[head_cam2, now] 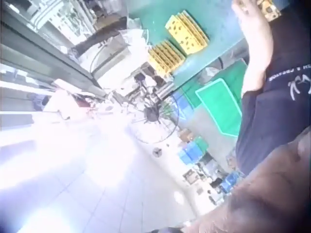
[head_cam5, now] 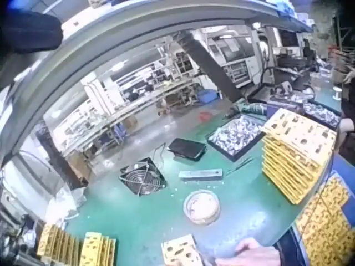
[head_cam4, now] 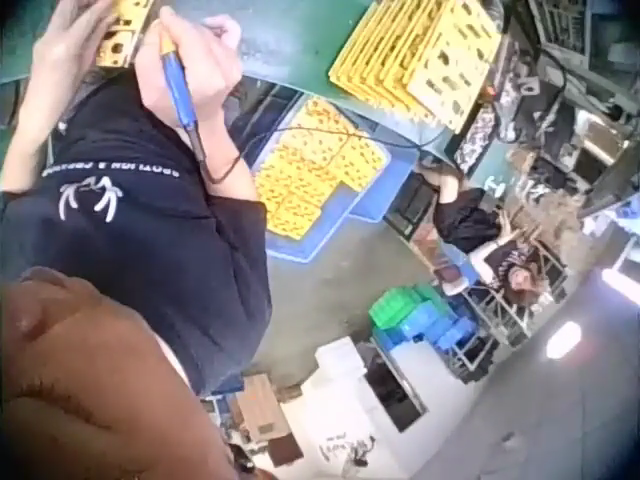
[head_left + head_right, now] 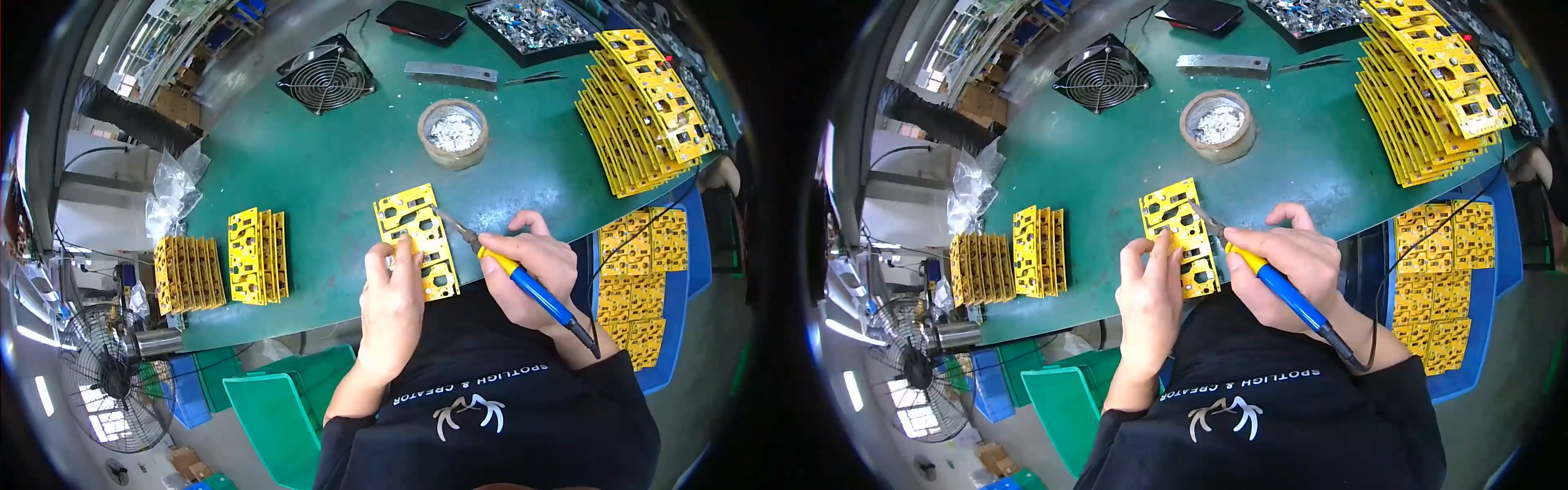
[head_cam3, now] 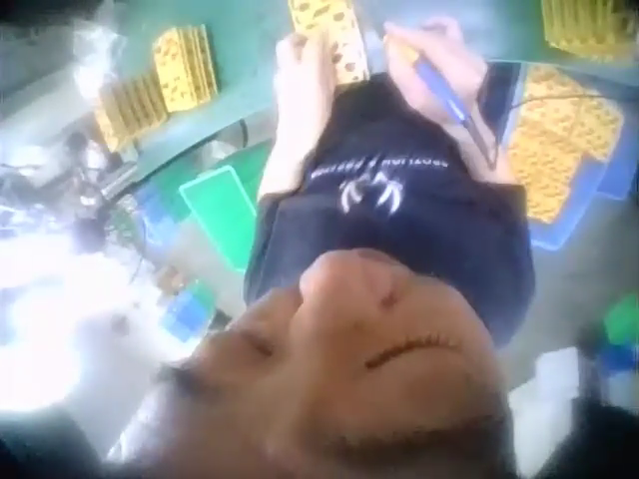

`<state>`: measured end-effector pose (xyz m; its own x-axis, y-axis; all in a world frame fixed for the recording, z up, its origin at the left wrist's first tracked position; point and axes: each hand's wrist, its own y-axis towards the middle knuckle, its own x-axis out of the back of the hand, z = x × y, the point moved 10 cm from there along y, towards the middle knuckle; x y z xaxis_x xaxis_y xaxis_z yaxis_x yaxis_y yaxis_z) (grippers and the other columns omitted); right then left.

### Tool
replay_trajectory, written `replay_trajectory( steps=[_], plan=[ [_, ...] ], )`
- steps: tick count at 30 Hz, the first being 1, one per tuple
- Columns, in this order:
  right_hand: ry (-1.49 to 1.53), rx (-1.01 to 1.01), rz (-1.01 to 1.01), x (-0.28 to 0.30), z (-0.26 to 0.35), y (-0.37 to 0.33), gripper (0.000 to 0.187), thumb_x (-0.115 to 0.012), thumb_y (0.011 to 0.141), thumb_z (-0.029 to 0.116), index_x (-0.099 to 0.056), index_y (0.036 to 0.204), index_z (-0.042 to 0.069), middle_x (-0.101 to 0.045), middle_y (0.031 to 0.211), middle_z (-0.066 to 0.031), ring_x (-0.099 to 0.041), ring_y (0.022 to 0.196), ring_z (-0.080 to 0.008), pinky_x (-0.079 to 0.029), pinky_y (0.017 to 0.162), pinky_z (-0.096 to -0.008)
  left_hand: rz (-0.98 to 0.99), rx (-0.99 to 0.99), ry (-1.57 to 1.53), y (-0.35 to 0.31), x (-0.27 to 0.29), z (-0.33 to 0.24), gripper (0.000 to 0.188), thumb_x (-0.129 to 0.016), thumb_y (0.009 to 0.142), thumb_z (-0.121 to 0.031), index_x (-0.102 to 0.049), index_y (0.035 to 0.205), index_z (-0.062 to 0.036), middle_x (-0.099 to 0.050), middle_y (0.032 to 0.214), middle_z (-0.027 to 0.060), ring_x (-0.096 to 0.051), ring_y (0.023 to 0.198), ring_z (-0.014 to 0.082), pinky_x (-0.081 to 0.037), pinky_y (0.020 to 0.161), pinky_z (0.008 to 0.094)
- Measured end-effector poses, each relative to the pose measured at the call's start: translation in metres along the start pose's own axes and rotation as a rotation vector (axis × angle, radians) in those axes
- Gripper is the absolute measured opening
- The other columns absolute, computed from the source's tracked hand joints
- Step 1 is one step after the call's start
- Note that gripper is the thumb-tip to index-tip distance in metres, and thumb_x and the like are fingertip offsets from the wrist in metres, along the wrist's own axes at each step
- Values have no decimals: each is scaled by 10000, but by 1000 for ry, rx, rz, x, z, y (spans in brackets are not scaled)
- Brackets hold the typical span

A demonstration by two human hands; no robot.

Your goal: The person solders components onto yellow circuit boards using a soldering iron and places the completed boards onto a stack.

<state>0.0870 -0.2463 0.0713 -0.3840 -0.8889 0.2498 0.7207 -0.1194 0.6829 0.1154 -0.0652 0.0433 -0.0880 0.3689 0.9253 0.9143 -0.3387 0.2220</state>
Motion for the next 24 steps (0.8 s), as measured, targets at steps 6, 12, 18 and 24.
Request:
replay_trajectory(
  steps=[6, 12, 18, 24],
  plan=[
    [58, -22, 92, -11, 0, -5, 245, -757, 779, -7, -782, 1023, -11, -747, 741, -80, -694, 605, -203, -535, 815, -415, -216, -8, -150, 4, 18, -2, 125, -717, 962, -3, -689, 1080, 29, -627, 1118, 178, -707, 800, 344, -585, 618, 414],
    [57, -4, 95, -16, 1, -5, 253, -785, 750, 4, -788, 1003, 10, -724, 700, -65, -673, 568, -198, -536, 793, -407, -228, -27, -137, 9, 14, -4, 98, -723, 933, 22, -660, 1008, 29, -630, 1123, 186, -699, 842, 370, -584, 655, 433],
    [49, -8, 107, -18, 1, -6, 267, -811, 734, 13, -786, 999, 19, -735, 721, -71, -680, 577, -208, -538, 779, -409, -228, -32, -136, 10, 12, -5, 101, -721, 932, 14, -634, 981, 25, -638, 1111, 193, -694, 831, 385, -580, 643, 448],
    [59, -7, 107, -21, -1, -7, 267, -815, 733, 19, -783, 998, 19, -724, 704, -75, -675, 572, -214, -537, 781, -410, -221, -33, -132, 9, 7, -6, 106, -718, 942, 2, -617, 975, 14, -649, 1103, 190, -697, 804, 395, -578, 618, 457]
  ],
)
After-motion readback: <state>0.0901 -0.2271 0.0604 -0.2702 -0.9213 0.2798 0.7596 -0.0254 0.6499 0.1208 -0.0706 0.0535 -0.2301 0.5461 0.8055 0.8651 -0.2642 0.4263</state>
